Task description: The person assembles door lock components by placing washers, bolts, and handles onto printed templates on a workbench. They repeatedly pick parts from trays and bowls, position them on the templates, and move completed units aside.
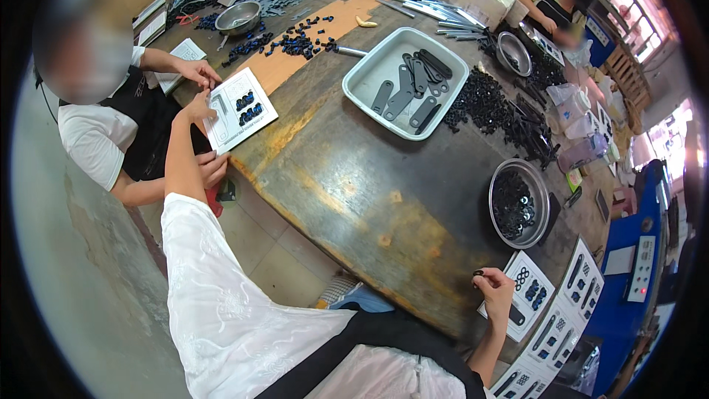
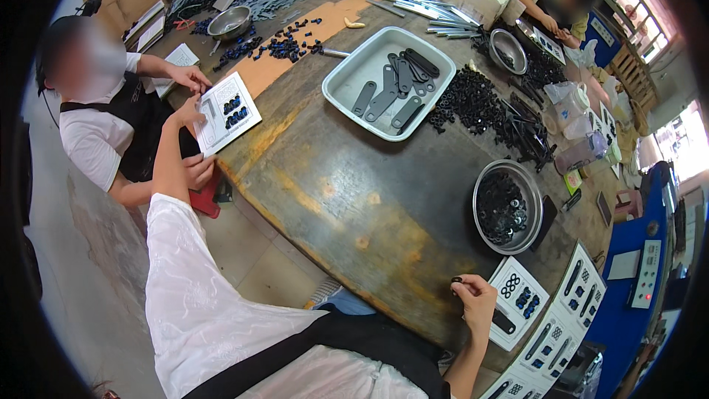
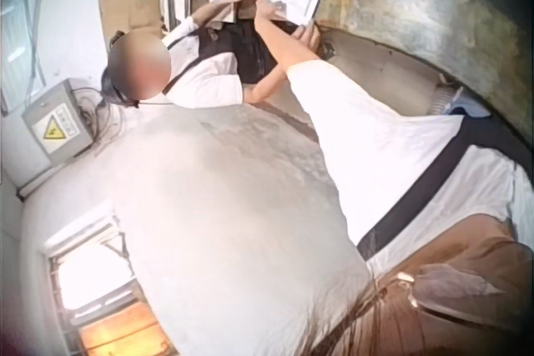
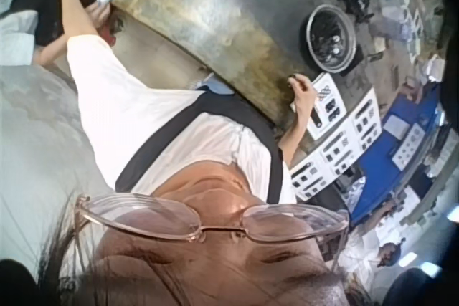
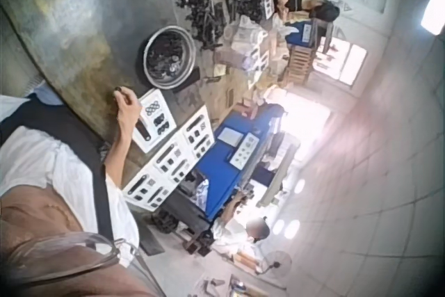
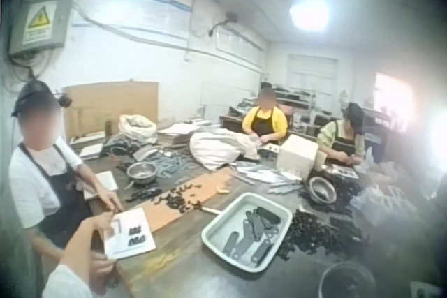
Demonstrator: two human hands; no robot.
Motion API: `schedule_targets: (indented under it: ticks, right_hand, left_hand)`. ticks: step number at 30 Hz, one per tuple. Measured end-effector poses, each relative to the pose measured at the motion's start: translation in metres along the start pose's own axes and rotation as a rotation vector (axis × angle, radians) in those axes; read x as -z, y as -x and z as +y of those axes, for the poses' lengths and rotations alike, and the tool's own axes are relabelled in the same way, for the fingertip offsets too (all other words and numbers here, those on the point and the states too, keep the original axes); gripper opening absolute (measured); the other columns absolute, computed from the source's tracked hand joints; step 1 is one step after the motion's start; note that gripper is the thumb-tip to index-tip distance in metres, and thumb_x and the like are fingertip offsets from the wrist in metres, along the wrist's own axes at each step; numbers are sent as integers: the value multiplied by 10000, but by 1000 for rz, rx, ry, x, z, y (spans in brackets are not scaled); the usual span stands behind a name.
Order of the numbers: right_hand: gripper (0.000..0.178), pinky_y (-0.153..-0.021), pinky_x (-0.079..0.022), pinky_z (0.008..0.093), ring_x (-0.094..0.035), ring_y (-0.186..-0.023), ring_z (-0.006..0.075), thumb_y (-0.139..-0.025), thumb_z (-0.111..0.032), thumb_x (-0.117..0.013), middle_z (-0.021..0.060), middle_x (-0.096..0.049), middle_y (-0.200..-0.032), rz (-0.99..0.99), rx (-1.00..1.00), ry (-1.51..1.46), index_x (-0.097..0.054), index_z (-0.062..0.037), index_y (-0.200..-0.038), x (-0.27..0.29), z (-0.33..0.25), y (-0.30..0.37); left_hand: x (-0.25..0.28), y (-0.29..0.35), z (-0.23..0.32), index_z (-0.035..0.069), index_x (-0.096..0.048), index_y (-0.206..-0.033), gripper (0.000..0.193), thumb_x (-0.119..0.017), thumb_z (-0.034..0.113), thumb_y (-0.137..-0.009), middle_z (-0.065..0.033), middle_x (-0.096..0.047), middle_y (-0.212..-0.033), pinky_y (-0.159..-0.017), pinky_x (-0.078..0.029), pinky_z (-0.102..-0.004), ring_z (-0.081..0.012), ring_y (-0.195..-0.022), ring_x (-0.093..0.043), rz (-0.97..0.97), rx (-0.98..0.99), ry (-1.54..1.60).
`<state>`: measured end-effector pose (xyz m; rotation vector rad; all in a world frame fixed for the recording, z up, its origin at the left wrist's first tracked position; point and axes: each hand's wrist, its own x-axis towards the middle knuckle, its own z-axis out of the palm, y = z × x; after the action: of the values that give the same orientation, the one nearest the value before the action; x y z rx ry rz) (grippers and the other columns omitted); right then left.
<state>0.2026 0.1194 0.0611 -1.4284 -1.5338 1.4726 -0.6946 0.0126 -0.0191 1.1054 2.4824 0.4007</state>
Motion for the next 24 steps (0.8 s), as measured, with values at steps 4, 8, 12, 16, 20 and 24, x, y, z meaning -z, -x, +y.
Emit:
schedule_targets:
  ticks: [4, 8, 12, 16, 20, 24]
  right_hand:
    - [119, -662, -518, 213, -648, -696, 88, -851, 34, -729, 41, -712, -804, -78, -11, -71, -706, 33, -968, -19, 2, -10]
    - [124, -682, -521, 202, -661, -724, 77, -838, 42, -743, 41, -724, -805, -69, -13, -5, -725, 44, -961, -30, -2, 0]
    - [141, -699, -535, 208, -679, -758, 83, -851, 12, -759, 52, -737, -853, -146, 5, -116, -731, 41, -986, -34, 13, 2]
    - [137, -712, -540, 222, -681, -768, 92, -861, -4, -756, 56, -737, -861, -202, 25, -71, -728, 43, -987, -37, 5, 11]
    - [151, -724, -543, 236, -683, -774, 103, -873, -21, -751, 58, -732, -865, -226, 36, -125, -720, 46, -1005, -33, 19, 24]
    - [161, -732, -540, 236, -678, -785, 102, -878, -28, -751, 55, -727, -880, -246, 42, -178, -713, 51, -1013, -26, 34, 39]
  left_hand:
    - [11, 23, -24, -49, -334, -1500, 1131, -896, 329, -594, -286, -433, -1448, -1139, -370, -401, -385, -1343, -443, 42, -74, -129]
    - [-18, 42, 24, -20, -476, -1394, 958, -871, 410, -635, -291, -540, -1325, -1074, -432, -449, -433, -1260, -518, 130, -152, -197]
    - [-37, 91, 73, -25, -401, -1476, 1022, -849, 454, -692, -271, -495, -1433, -1079, -431, -450, -402, -1303, -518, 119, 4, -19]
    - [-58, 147, 113, 10, -398, -1483, 1013, -844, 472, -700, -262, -520, -1382, -1059, -430, -469, -409, -1301, -497, 243, -90, -185]
    - [-87, 204, 170, 7, -377, -1496, 1016, -843, 461, -715, -246, -500, -1350, -1060, -395, -485, -397, -1298, -472, 265, -114, -195]
    - [-134, 250, 212, -24, -358, -1491, 1030, -835, 475, -727, -263, -499, -1289, -1053, -383, -499, -429, -1226, -473, 273, -193, -165]
